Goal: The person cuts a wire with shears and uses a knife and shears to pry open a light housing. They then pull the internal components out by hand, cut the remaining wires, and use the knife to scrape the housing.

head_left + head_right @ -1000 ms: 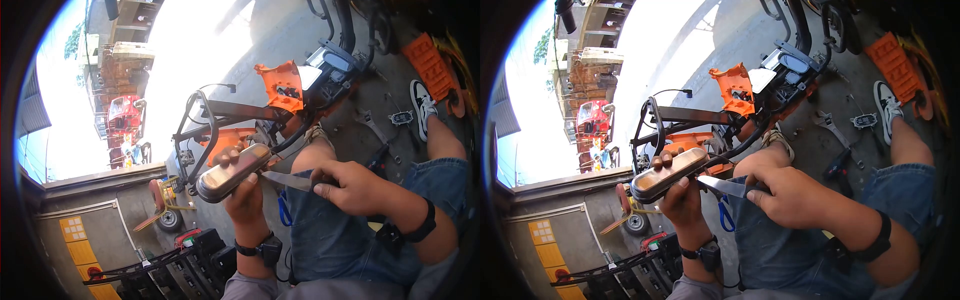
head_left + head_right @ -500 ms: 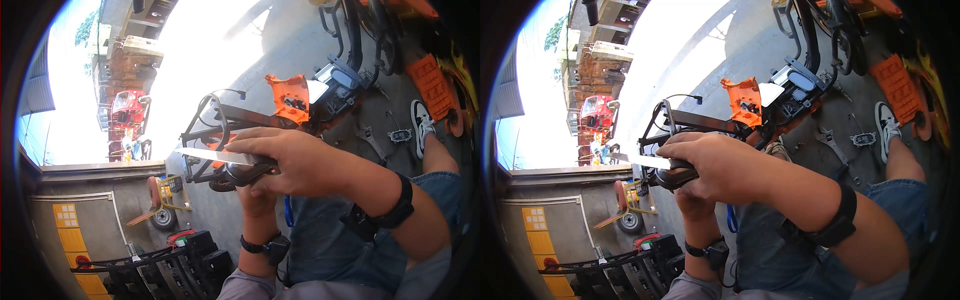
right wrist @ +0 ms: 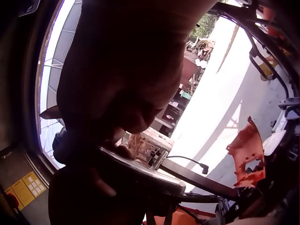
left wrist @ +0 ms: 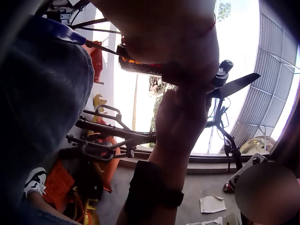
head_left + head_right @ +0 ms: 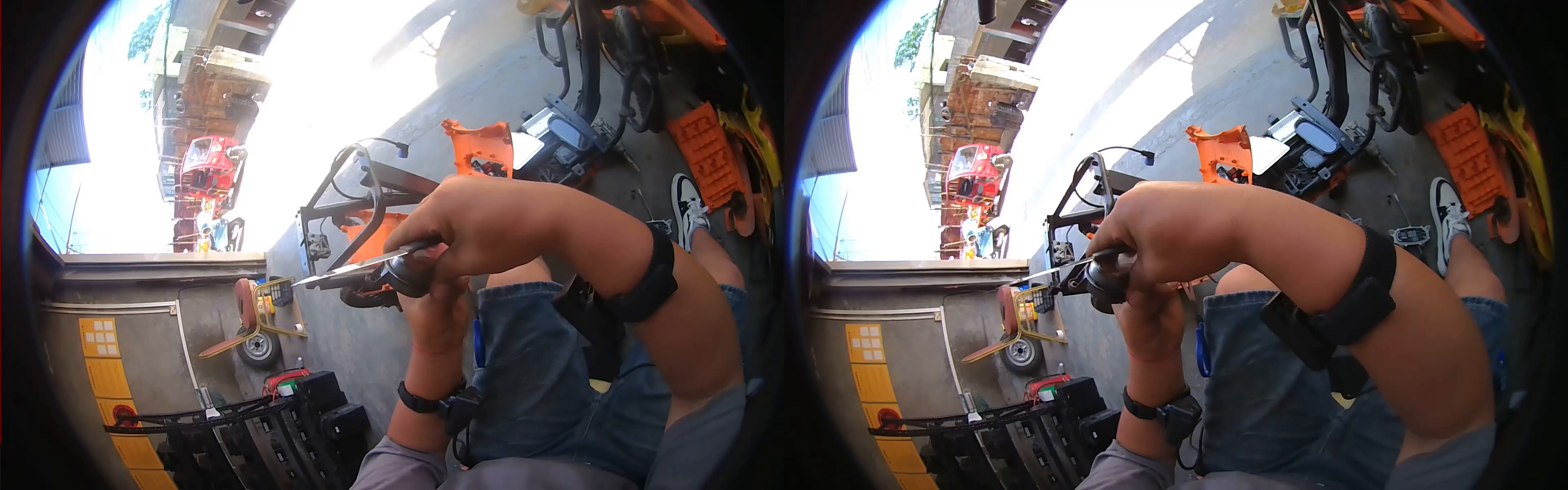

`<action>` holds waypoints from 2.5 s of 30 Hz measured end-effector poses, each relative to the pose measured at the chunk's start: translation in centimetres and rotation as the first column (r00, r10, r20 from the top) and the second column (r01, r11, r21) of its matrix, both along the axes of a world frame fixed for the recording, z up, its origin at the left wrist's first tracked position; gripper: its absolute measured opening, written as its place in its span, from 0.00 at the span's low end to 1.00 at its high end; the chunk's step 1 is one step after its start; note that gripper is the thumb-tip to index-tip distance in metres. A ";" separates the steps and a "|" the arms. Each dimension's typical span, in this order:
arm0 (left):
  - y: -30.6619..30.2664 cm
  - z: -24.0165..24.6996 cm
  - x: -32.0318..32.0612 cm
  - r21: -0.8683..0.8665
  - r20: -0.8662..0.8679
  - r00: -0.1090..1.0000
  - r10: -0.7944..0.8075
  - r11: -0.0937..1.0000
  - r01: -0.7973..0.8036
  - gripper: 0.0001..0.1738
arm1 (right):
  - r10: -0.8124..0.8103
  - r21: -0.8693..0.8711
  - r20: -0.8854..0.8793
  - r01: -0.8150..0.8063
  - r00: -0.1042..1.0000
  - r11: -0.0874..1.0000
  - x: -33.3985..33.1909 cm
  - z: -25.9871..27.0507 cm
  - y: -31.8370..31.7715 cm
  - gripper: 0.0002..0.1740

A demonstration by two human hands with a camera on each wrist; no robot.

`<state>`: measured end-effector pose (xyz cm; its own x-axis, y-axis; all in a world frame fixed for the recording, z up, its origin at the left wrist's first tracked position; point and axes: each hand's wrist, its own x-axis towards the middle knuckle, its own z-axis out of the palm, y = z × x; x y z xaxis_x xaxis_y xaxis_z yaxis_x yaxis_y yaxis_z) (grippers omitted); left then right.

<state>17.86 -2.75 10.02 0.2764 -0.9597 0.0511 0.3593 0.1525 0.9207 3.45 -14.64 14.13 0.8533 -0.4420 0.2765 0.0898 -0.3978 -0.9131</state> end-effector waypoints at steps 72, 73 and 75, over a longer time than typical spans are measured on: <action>-0.4 0.3 2.0 -0.236 0.967 0.156 0.202 0.941 0.244 0.15 | -0.675 -0.215 -0.174 0.641 0.717 0.737 -5.5 -0.2 14.1 0.10; -0.3 0.2 2.1 -0.238 0.967 0.156 0.204 0.940 0.246 0.15 | -0.660 -0.205 -0.203 0.628 0.723 0.751 -5.8 0.2 14.1 0.10; -0.3 0.1 2.2 -0.209 0.970 0.174 0.170 0.949 0.236 0.15 | -0.646 -0.195 -0.228 0.616 0.728 0.763 -6.3 1.1 14.2 0.09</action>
<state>20.03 -3.08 10.15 -0.2271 -0.8504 0.4746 -0.7819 0.4498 0.4317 -2.82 -0.42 15.23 0.4322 -0.8883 0.1553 -0.4540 -0.3632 -0.8136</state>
